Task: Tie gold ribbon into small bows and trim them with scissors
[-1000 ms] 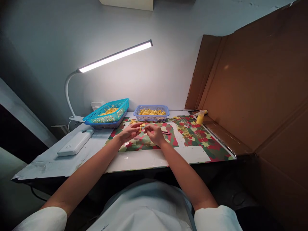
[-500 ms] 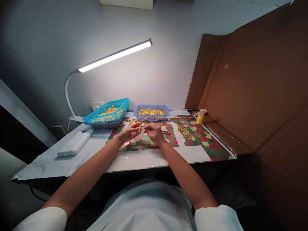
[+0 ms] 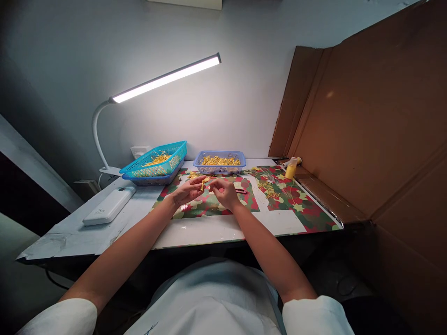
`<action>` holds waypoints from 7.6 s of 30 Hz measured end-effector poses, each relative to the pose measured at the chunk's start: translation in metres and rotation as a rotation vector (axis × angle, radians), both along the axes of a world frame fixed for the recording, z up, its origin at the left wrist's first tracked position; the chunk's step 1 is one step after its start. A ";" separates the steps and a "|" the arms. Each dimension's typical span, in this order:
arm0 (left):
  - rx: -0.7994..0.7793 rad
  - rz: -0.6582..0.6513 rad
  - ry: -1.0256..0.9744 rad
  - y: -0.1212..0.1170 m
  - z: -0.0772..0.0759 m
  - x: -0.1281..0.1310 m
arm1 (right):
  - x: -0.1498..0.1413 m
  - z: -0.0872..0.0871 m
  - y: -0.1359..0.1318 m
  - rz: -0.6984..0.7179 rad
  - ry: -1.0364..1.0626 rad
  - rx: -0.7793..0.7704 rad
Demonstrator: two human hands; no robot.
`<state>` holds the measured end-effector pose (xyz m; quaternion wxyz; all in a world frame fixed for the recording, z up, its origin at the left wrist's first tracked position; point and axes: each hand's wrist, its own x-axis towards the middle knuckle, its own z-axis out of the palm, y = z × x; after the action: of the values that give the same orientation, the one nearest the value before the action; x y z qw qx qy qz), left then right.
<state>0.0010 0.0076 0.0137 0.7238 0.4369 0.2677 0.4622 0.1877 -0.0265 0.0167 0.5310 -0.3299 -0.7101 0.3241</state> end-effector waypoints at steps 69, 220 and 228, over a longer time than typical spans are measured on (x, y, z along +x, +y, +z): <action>0.460 0.252 1.158 0.020 0.009 -0.061 | 0.007 -0.010 0.028 0.031 0.236 -0.270; 0.517 0.531 0.496 -0.002 -0.011 0.024 | -0.013 -0.023 0.022 -0.264 -0.003 -0.032; 0.673 0.558 0.606 -0.013 -0.010 0.034 | -0.018 -0.024 0.019 -0.351 0.017 0.067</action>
<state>0.0352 -0.0058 0.0034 0.2834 0.6709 0.4079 0.5507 0.1697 -0.0074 -0.0070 0.5962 -0.4281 -0.6474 0.2055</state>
